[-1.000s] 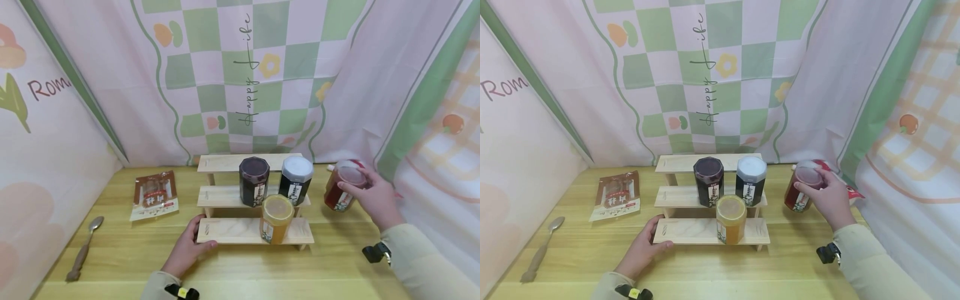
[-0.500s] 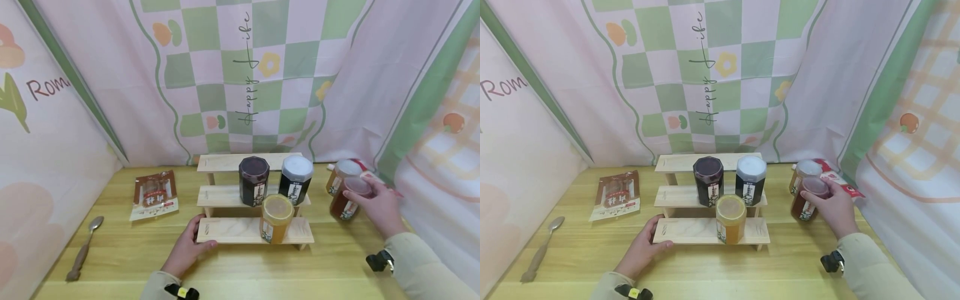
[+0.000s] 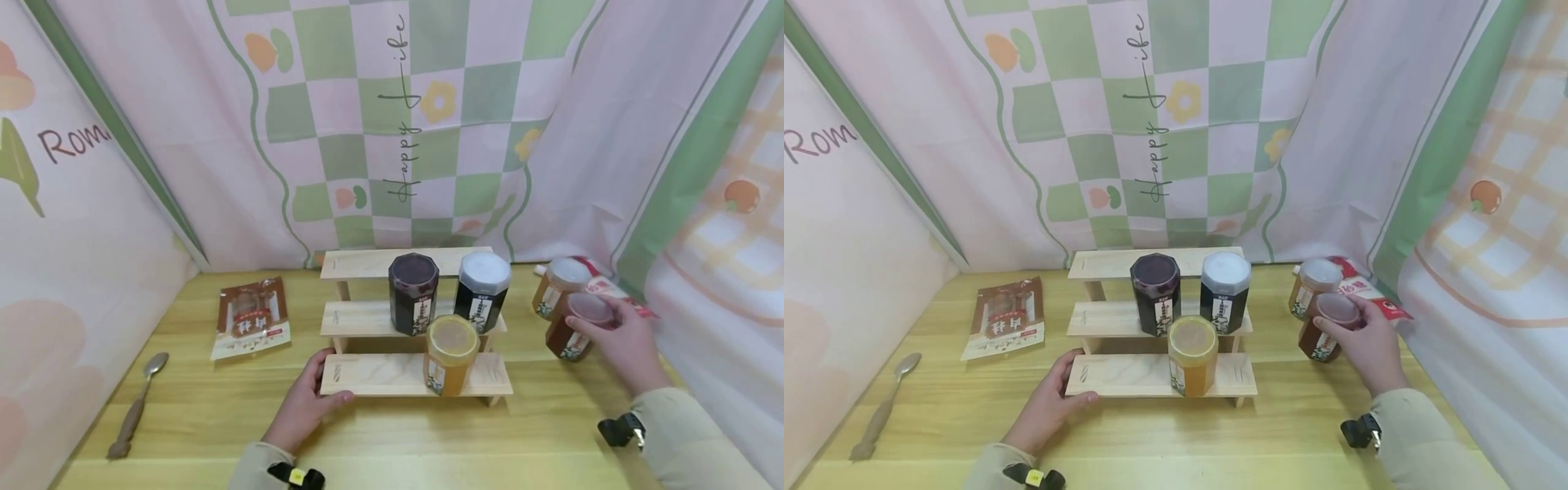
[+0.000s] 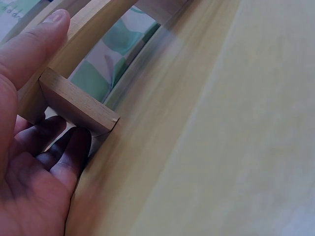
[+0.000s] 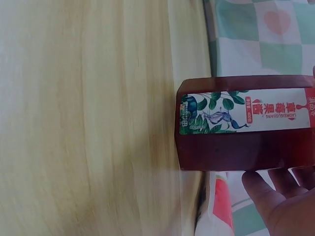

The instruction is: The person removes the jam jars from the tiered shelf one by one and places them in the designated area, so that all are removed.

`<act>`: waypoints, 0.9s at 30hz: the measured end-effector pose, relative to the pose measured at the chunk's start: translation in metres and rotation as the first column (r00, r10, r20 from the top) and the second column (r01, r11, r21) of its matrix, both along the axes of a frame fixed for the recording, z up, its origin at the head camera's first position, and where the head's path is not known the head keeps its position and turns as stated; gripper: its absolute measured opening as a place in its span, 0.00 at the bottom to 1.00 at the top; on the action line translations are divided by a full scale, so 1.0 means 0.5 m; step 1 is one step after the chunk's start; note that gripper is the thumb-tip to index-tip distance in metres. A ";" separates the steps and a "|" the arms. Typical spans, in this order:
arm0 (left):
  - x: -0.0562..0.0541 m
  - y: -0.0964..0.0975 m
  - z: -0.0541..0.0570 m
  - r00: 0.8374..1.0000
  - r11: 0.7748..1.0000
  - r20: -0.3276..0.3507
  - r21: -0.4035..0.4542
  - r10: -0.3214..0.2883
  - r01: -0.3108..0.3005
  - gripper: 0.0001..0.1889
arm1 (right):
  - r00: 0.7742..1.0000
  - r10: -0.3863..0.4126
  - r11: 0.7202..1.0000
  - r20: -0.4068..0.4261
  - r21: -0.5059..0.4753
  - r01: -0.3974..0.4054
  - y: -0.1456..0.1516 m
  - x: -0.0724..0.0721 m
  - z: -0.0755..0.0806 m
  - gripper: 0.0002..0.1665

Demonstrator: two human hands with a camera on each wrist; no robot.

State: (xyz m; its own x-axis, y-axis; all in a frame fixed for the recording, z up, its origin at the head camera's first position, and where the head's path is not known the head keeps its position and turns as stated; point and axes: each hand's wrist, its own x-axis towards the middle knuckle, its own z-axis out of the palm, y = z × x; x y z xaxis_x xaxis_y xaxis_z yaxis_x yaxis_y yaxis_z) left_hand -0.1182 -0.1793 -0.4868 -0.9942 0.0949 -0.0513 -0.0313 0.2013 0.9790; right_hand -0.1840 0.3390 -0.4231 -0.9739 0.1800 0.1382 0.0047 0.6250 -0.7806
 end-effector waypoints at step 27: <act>0.002 0.000 0.004 1.000 1.000 -0.017 -0.007 -0.012 0.012 0.52 | 0.996 -0.057 0.976 0.068 -0.206 0.070 -0.027 0.020 -0.077 0.57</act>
State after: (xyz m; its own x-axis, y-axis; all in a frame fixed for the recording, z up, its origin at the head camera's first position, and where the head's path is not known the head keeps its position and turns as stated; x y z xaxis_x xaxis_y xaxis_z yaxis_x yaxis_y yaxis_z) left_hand -0.1172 -0.1794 -0.4846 -0.9937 0.1067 -0.0352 -0.0123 0.2082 0.9780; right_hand -0.1739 0.3254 -0.4618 -0.9651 0.2600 0.0313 0.0913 0.4461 -0.8903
